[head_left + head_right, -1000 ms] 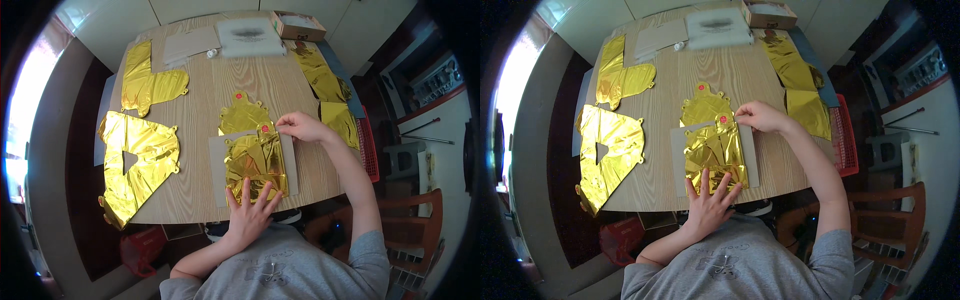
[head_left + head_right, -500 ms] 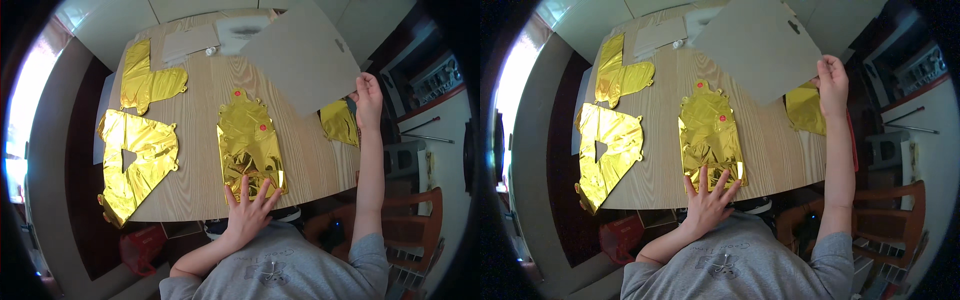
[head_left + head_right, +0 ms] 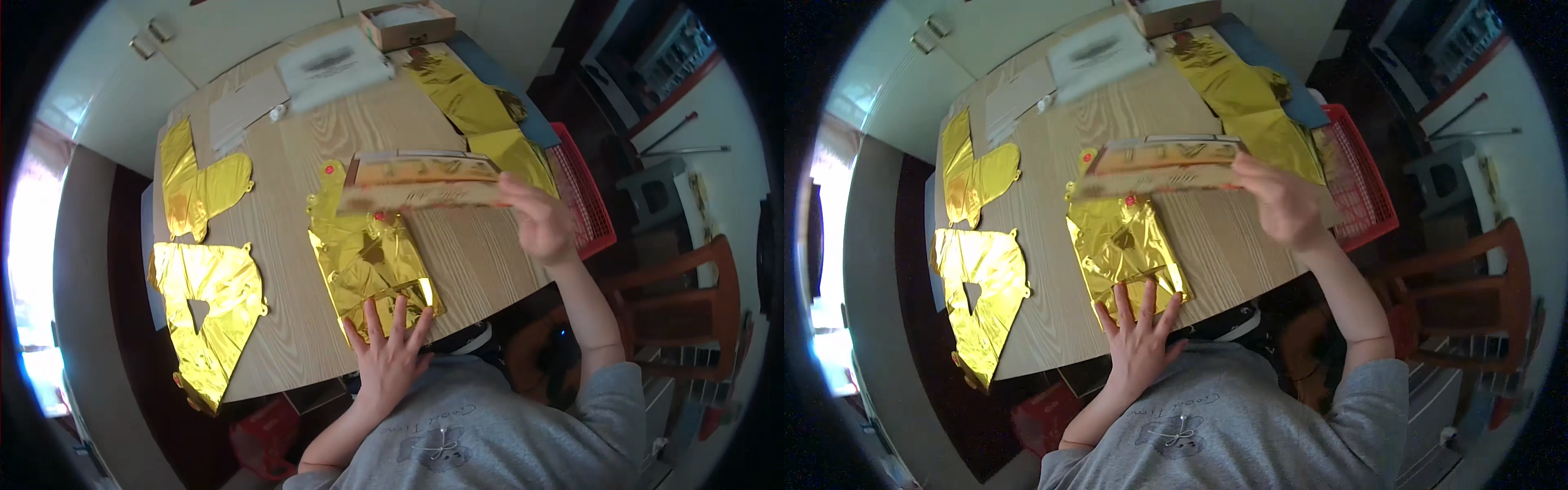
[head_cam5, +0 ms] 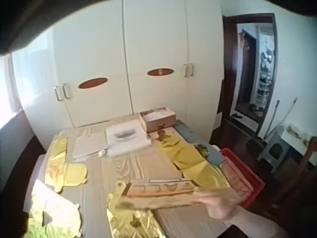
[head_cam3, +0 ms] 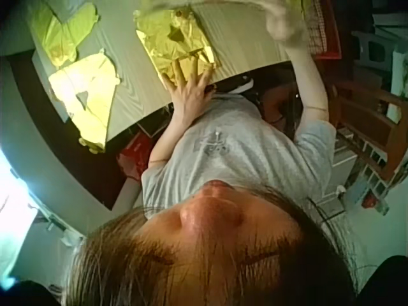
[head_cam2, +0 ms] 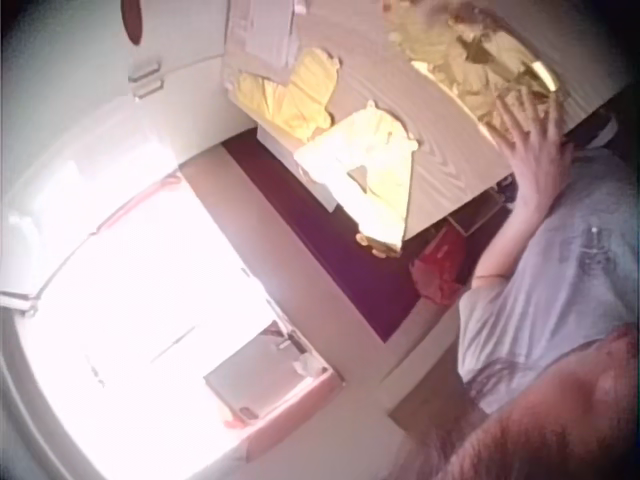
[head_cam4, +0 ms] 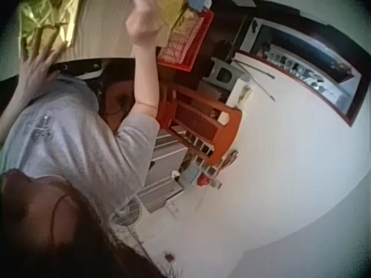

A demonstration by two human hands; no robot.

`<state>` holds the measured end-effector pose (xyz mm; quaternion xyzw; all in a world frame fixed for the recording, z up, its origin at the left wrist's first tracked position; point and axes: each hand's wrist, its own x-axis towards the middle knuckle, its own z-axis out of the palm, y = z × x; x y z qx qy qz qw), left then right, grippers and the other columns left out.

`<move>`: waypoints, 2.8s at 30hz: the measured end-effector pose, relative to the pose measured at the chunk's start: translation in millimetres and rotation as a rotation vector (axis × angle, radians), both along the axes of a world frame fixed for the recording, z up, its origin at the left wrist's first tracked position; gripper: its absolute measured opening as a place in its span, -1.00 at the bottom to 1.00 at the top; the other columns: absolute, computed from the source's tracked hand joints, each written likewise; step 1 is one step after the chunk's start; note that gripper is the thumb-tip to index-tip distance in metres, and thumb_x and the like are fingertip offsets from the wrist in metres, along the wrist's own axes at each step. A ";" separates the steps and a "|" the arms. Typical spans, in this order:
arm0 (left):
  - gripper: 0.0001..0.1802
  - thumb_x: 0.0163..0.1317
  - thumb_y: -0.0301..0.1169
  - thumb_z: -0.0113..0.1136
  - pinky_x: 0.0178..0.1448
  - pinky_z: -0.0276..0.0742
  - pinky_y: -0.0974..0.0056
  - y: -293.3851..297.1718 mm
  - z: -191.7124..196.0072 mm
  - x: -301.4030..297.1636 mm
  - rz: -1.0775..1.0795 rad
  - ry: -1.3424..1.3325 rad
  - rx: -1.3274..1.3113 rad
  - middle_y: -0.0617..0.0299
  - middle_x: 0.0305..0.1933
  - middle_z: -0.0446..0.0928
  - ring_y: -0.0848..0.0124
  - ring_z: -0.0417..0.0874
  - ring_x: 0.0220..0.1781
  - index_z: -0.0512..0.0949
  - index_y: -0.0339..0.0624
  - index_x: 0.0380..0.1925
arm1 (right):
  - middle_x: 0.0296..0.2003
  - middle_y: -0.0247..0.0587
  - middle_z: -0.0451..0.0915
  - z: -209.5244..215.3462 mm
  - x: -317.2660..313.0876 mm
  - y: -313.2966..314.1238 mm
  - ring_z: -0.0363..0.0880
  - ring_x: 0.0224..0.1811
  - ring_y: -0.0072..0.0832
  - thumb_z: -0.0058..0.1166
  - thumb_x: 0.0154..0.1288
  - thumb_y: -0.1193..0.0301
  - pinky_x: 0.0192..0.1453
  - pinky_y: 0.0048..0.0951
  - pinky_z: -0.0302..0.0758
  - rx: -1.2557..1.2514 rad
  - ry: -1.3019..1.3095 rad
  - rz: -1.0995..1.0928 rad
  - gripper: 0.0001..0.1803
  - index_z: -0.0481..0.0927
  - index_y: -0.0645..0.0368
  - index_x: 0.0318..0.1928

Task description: Folding gold-colored foil letter balloons into a flat shape on a table and preparing them for packaging.

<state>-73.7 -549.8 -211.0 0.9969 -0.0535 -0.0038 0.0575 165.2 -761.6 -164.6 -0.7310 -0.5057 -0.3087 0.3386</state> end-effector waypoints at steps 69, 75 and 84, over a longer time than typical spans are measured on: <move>0.02 -0.13 0.21 0.40 0.32 -0.04 -0.59 3.9 0.9 -2.8 -0.015 -0.021 0.005 0.04 0.49 0.12 -0.26 0.01 0.51 0.25 0.37 0.40 | -0.10 -0.02 0.65 -20.8 8.9 133.2 0.71 -0.14 -0.30 0.12 0.17 0.39 -0.16 -0.44 0.69 -0.889 -0.354 -0.090 -0.32 0.35 0.24 0.33; 0.01 -0.08 0.29 0.31 0.33 -0.06 -0.58 4.0 1.1 -2.9 -0.003 -0.051 -0.085 -0.03 0.48 0.12 -0.26 0.00 0.51 0.25 0.30 0.41 | -0.15 -0.06 0.69 16.2 16.6 118.6 0.73 -0.13 -0.38 0.12 0.20 0.51 -0.18 -0.45 0.70 -0.447 -0.508 -0.081 -0.52 0.51 0.34 0.17; 0.00 0.12 0.21 0.21 0.47 0.14 -0.17 49.1 -2.9 -42.7 0.358 -0.221 -0.946 -0.09 0.43 0.24 -0.04 0.20 0.48 0.19 -0.18 0.42 | -0.06 -0.12 0.67 48.5 -86.2 16.8 0.73 -0.09 -0.33 0.17 0.28 0.46 -0.24 -0.50 0.66 -0.216 -0.417 0.193 -0.70 0.60 0.20 0.02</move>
